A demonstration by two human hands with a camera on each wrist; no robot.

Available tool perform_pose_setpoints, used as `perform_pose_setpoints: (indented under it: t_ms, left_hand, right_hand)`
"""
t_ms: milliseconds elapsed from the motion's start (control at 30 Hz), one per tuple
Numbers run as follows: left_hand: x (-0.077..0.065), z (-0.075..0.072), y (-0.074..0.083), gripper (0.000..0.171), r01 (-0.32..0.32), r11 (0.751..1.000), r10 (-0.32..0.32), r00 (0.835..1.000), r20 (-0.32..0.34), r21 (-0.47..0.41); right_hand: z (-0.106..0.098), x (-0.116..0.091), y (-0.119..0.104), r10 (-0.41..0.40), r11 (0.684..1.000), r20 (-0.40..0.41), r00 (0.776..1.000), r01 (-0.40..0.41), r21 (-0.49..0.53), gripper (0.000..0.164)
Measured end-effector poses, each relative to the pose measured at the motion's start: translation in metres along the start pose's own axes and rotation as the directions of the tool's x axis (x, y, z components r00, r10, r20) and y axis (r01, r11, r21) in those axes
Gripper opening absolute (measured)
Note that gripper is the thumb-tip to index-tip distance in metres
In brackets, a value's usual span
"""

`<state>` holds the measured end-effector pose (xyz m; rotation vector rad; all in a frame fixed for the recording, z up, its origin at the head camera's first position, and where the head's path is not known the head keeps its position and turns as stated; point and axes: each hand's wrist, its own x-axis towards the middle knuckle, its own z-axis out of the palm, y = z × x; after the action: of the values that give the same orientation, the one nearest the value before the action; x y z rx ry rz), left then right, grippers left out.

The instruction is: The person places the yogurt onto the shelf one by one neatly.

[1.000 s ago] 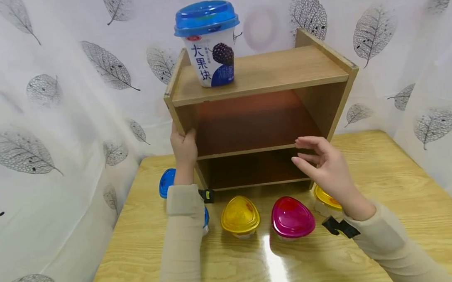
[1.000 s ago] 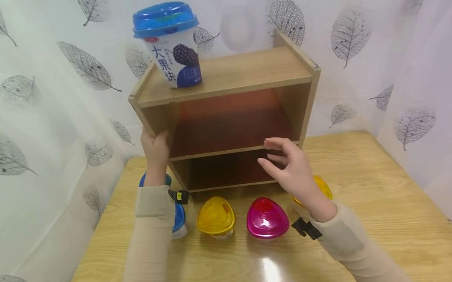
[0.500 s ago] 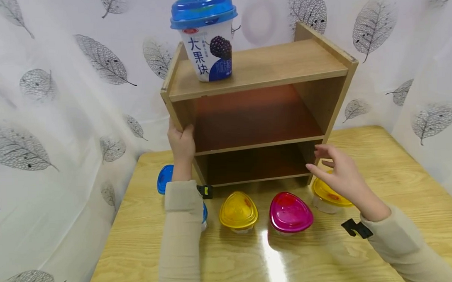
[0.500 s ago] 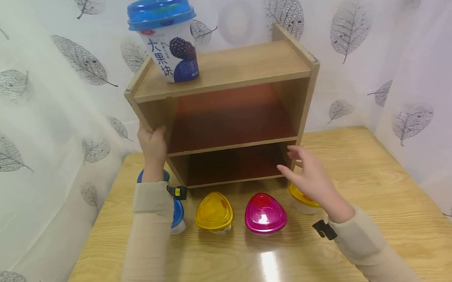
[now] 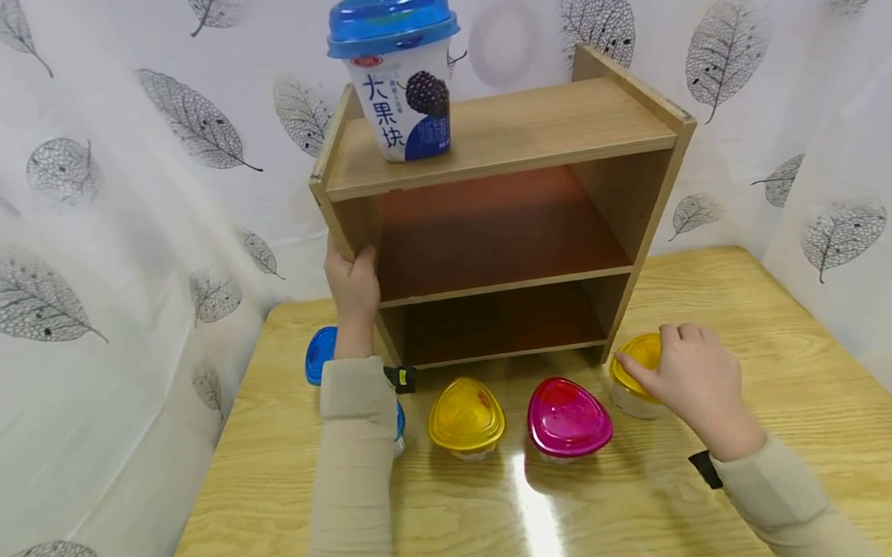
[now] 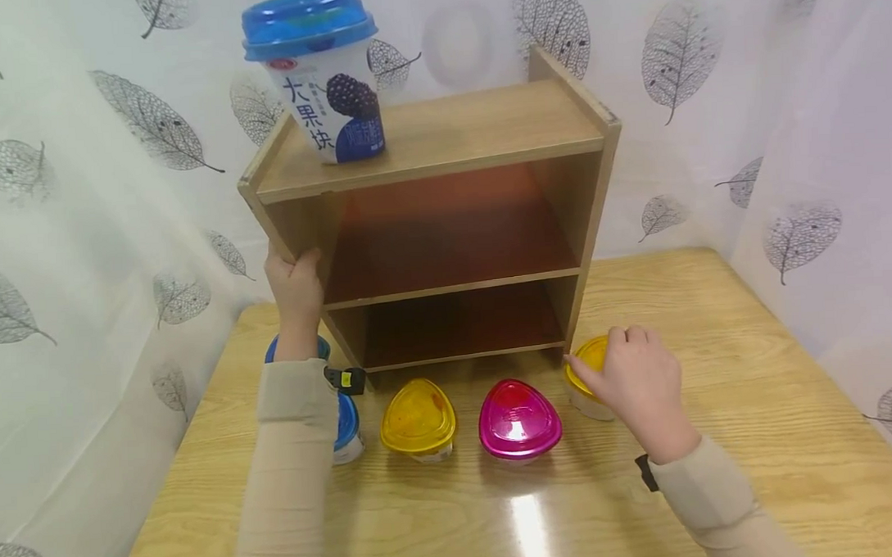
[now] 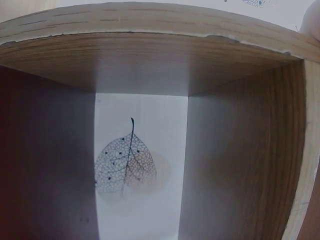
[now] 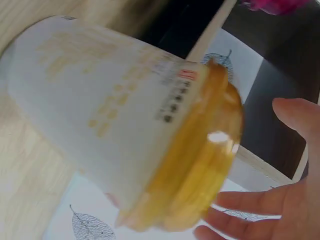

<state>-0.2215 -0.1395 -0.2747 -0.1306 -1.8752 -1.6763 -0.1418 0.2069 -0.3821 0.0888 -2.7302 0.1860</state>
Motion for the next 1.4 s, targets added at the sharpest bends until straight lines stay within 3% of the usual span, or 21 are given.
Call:
perform_pose_setpoints:
  t_ms: [333, 567, 667, 900, 1100, 1200, 1400]
  left_hand:
    - [-0.001, -0.001, 0.001, 0.045, -0.005, 1.000, 0.005, 1.000, -0.008, -0.002]
    - [-0.002, 0.000, 0.005, 0.046, 0.002, 1.000, -0.002, 1.000, -0.006, -0.006]
    - [0.000, 0.000, 0.002, 0.047, 0.007, 1.000, -0.007, 1.000, -0.005, -0.009]
    - [0.010, -0.001, -0.024, 0.048, -0.003, 1.000, 0.003, 1.000, -0.002, -0.019]
    - [0.011, 0.000, -0.029, 0.047, -0.035, 0.999, 0.035, 0.999, -0.011, -0.029]
    - [0.010, 0.001, -0.028, 0.047, -0.039, 0.999, 0.039, 0.999, -0.005, -0.037]
    - [0.011, 0.000, -0.029, 0.048, -0.035, 0.999, 0.035, 0.999, -0.005, -0.034]
  right_hand:
    - [0.008, -0.003, 0.007, 0.037, 0.999, 0.104, 0.994, -0.038, 0.002, 0.075]
    - [0.006, -0.001, 0.011, 0.044, 0.997, 0.224, 0.974, -0.057, 0.053, 0.078]
    - [0.005, 0.001, 0.013, 0.017, 0.995, 0.261, 0.965, -0.042, 0.090, 0.076]
    - [-0.001, 0.002, 0.019, -0.092, 0.976, 0.338, 0.937, 0.017, 0.218, 0.073]
    - [-0.005, -0.001, 0.020, -0.153, 0.945, 0.340, 0.928, 0.037, 0.325, 0.072]
    - [-0.004, -0.004, 0.017, -0.105, 0.956, 0.305, 0.947, 0.012, 0.292, 0.070]
    - [0.003, -0.008, 0.013, 0.013, 0.995, 0.227, 0.974, -0.034, 0.089, 0.081]
